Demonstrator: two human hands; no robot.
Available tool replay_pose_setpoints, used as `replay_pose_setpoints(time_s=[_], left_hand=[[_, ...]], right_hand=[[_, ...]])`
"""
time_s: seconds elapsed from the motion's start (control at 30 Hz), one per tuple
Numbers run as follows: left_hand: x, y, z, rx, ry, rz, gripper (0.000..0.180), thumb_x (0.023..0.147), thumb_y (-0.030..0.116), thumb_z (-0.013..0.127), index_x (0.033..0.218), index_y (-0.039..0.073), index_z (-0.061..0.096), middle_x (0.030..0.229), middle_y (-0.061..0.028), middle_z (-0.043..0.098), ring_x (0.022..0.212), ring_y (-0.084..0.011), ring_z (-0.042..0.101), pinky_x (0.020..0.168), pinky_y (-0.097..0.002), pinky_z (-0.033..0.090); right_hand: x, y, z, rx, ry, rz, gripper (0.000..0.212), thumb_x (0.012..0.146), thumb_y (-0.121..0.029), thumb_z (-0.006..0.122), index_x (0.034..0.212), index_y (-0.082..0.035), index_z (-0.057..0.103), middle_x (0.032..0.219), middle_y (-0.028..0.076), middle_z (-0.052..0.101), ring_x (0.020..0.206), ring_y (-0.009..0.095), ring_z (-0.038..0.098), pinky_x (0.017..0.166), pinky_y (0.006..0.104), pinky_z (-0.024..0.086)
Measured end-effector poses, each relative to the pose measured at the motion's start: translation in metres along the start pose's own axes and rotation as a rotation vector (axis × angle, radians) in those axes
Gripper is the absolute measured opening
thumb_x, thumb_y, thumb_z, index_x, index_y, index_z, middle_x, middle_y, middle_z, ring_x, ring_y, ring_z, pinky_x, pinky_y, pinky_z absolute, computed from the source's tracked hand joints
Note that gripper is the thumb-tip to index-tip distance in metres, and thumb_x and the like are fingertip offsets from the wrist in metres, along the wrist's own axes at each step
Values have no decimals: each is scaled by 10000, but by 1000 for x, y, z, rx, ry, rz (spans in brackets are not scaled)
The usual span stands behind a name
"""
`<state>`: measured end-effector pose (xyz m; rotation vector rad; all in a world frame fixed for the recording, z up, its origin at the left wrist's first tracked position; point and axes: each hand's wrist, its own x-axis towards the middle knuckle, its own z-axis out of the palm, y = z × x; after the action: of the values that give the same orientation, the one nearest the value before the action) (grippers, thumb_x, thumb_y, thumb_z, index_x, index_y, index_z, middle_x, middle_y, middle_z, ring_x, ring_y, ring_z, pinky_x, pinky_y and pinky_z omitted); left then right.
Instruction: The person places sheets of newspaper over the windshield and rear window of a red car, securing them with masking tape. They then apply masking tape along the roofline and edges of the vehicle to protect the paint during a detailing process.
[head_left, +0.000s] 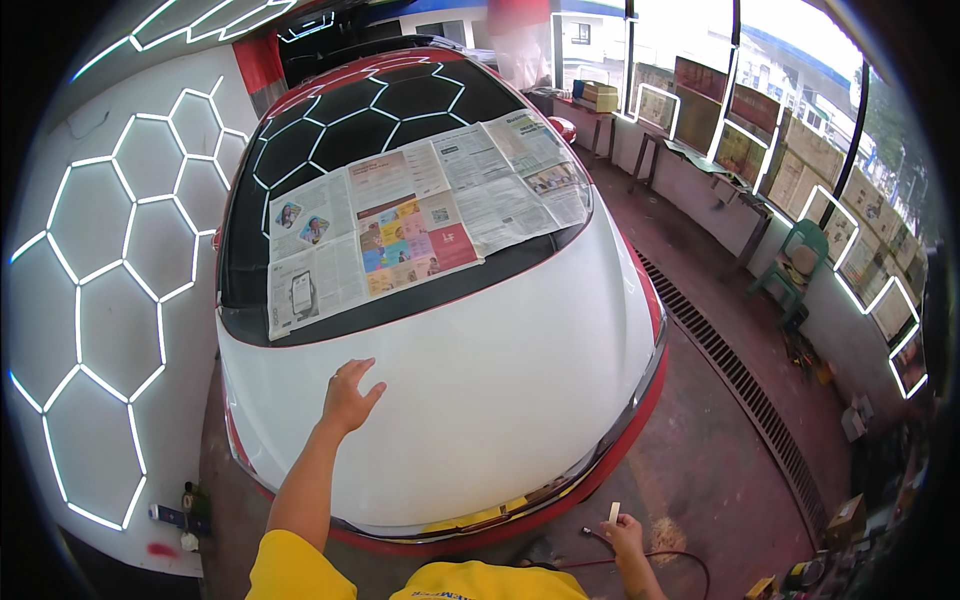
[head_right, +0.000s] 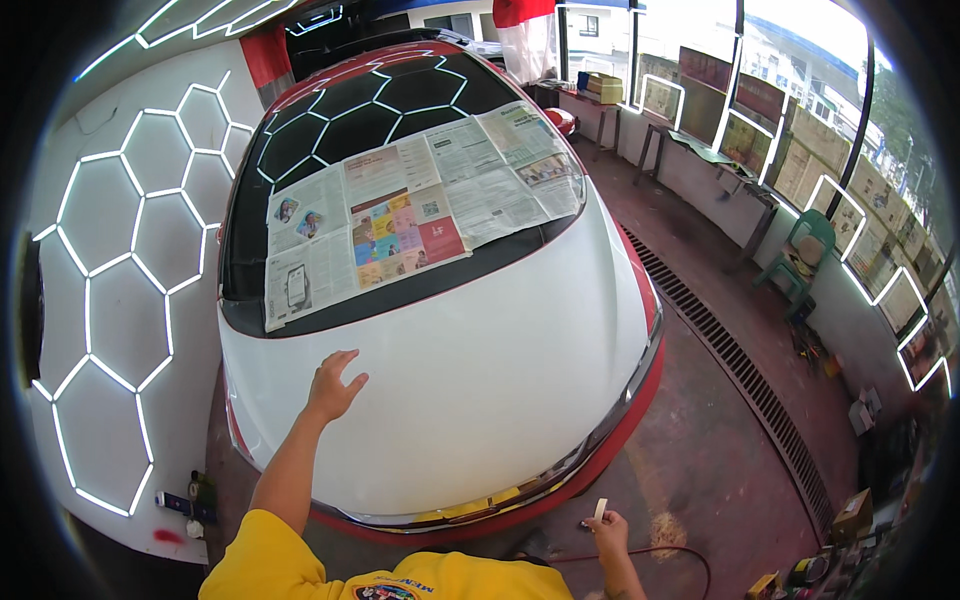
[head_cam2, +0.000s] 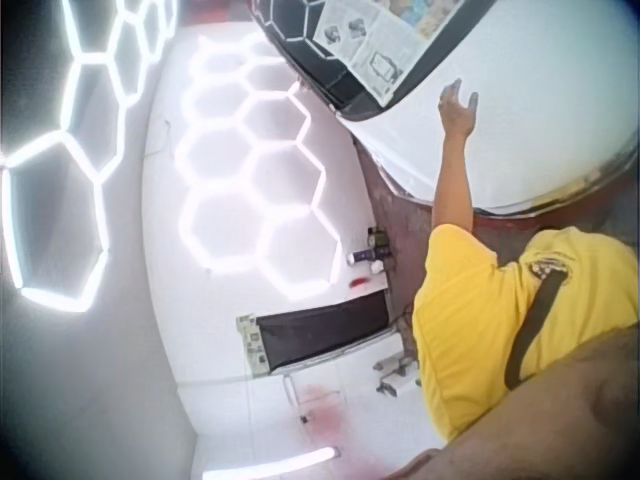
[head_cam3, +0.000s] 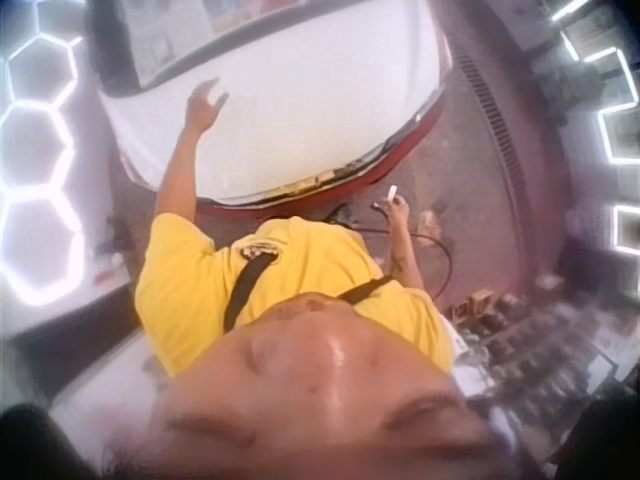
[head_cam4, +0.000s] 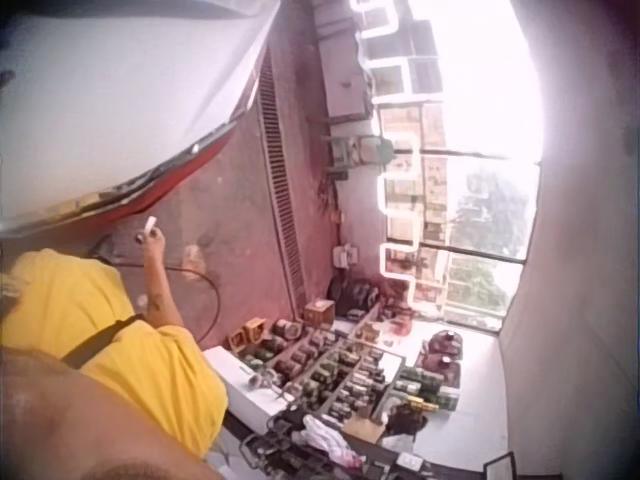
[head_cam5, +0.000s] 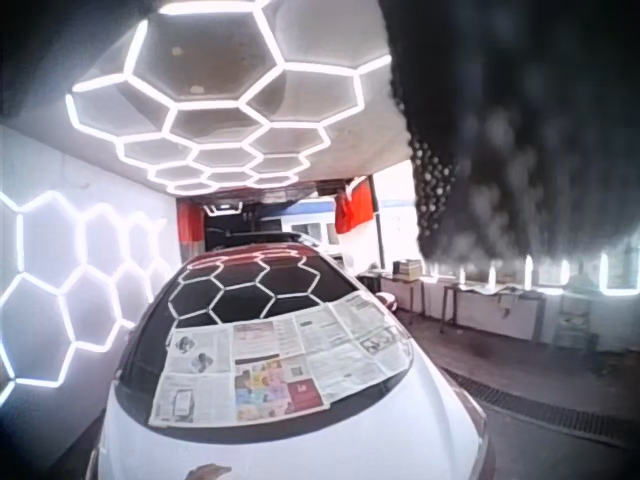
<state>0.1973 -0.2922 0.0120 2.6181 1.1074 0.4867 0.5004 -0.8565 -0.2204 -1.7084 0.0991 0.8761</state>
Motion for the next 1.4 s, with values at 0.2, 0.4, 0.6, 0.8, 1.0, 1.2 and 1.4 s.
replay_pose_setpoints(time_s=[0.2,0.4,0.6,0.8,1.0,1.2,1.4], left_hand=[[-23,33,-32,-104,44,-69,474,976,330,781,1372,79,711,1444,-172,668,1360,-367,600,1159,-472,472],[-3,14,-31,-99,95,-136,483,984,330,777,1380,63,708,1464,-174,659,1376,-371,590,1171,-476,466],[87,9,-5,-75,117,-37,750,1046,502,683,1593,18,513,1681,-239,451,1584,-422,382,1287,-505,334],[220,22,35,-60,52,9,843,1081,609,540,1653,4,407,1754,-231,325,1634,-432,276,1327,-522,251],[370,37,60,131,-6,-1,847,1093,621,476,1705,57,316,1791,-200,250,1660,-415,209,1352,-540,184],[487,46,103,286,13,-50,838,1101,643,426,1746,139,243,1822,-136,193,1680,-390,151,1358,-565,138],[549,21,132,349,-48,-157,794,1094,676,400,1747,240,279,1829,-122,183,1687,-383,135,1335,-636,111]], right_hand=[[37,-55,71,57,-90,-238,213,1030,-27,673,1234,14,630,976,72,732,848,128,710,784,286,550],[23,-109,124,-77,-181,-447,221,1062,-54,638,1277,-3,641,971,20,715,890,93,656,822,271,509],[46,-161,130,-107,-144,-543,198,1088,-89,636,1261,8,622,1011,55,745,935,104,662,866,281,519],[33,-212,156,-101,-146,-507,145,1122,-113,604,1238,-28,587,1044,53,735,1003,109,663,936,298,511],[56,-266,169,-94,-169,-576,155,1108,-75,603,1242,-3,576,1086,83,725,1071,161,697,1026,331,504],[109,-340,194,-257,-152,-684,126,1093,-97,632,1182,-9,628,1034,92,812,1014,158,746,943,333,539],[166,-373,208,-185,-174,-753,130,1080,-66,634,1196,-8,632,1038,89,803,1018,188,756,951,342,547]])
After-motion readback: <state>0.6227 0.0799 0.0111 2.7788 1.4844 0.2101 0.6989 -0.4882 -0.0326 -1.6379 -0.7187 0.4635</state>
